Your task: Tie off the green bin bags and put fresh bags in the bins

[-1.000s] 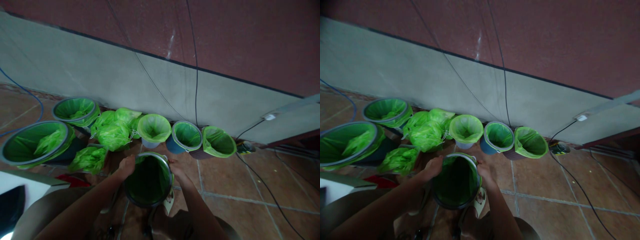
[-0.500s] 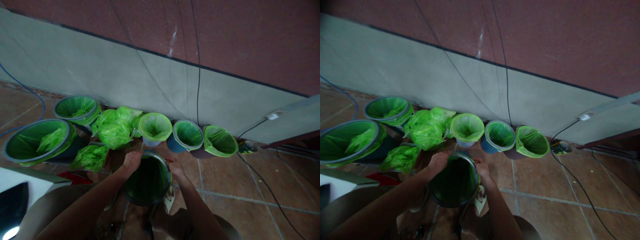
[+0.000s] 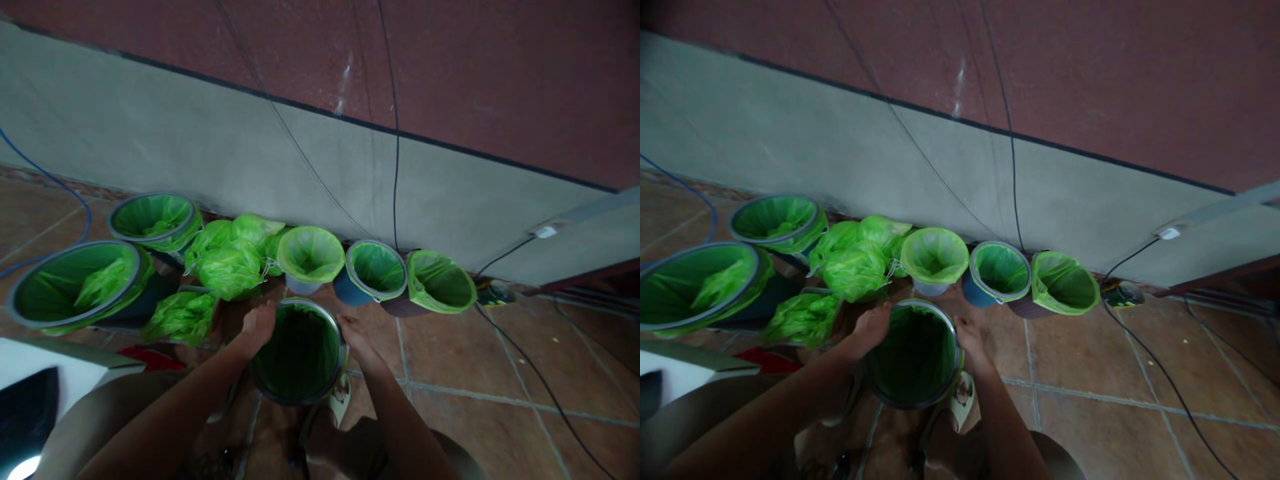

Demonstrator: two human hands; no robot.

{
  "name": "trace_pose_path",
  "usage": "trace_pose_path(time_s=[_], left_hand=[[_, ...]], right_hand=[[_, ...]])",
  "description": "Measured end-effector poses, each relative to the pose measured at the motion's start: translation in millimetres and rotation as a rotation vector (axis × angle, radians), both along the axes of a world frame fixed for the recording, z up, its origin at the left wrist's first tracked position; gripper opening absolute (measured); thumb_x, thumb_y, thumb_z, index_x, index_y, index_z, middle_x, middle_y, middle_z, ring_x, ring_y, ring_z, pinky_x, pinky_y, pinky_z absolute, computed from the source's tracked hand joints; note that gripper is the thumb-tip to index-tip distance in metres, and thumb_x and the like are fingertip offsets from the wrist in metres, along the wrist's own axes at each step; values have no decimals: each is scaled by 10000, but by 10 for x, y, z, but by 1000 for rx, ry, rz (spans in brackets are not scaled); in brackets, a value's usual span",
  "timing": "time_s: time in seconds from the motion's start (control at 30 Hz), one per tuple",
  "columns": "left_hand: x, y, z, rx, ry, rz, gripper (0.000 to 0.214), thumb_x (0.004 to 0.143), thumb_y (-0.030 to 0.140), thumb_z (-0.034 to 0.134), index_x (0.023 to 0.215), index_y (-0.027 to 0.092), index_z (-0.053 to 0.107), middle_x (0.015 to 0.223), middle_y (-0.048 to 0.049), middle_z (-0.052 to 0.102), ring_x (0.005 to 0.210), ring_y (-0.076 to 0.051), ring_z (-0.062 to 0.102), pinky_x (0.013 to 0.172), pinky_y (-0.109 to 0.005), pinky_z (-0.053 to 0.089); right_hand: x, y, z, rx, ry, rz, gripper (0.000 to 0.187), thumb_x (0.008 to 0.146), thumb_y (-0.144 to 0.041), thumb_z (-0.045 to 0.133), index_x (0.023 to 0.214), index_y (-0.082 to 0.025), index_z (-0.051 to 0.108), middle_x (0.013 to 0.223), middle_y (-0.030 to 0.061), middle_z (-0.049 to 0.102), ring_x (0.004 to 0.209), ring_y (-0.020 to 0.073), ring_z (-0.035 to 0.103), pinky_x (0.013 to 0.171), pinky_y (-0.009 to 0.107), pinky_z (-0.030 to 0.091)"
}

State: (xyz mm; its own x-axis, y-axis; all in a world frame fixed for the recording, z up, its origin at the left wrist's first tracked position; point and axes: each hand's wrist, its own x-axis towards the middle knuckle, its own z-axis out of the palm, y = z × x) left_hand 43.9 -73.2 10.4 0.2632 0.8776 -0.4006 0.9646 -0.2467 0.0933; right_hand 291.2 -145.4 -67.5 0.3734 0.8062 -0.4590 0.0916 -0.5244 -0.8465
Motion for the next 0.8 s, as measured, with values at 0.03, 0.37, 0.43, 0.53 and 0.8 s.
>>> trace_pose_path(time_s=[0.03,0.37,0.43,0.53,0.8], left_hand=[[13,-6,-1,3,-8,-16,397,888,81,315,1205,55,551,978,-214,676,946,-306,671,776,-381,529],[23,-14,-64,-55,-34,-8,352,890,136,399,1207,93,545,1032,-210,665,979,-309,664,788,-371,519],[-17,2,-128,-87,-30,28,343,891,147,388,1189,77,544,1031,-224,667,983,-317,663,786,-375,516],[-56,27,-220,-121,-31,59,315,897,181,394,1142,62,554,973,-221,684,958,-313,674,766,-372,516],[-27,36,-312,-138,-62,59,297,881,184,424,1125,74,552,979,-202,692,969,-310,679,776,-378,521]], right_hand=[[-9,9,8,5,-25,-20,302,724,-469,589,680,-181,669,688,38,672,704,180,611,663,275,460],[-106,3,73,-44,-63,41,276,731,-359,564,846,-148,700,804,56,721,723,187,656,642,262,490],[-84,11,115,-65,-156,68,299,793,-368,500,838,-149,698,810,62,719,751,192,660,661,265,488],[-97,36,244,-61,-370,121,394,892,-400,399,939,-141,691,935,97,715,892,203,655,779,282,483],[-296,-18,555,-39,-1024,447,431,876,-237,520,1296,-147,549,1237,147,602,1238,260,480,1043,357,340]])
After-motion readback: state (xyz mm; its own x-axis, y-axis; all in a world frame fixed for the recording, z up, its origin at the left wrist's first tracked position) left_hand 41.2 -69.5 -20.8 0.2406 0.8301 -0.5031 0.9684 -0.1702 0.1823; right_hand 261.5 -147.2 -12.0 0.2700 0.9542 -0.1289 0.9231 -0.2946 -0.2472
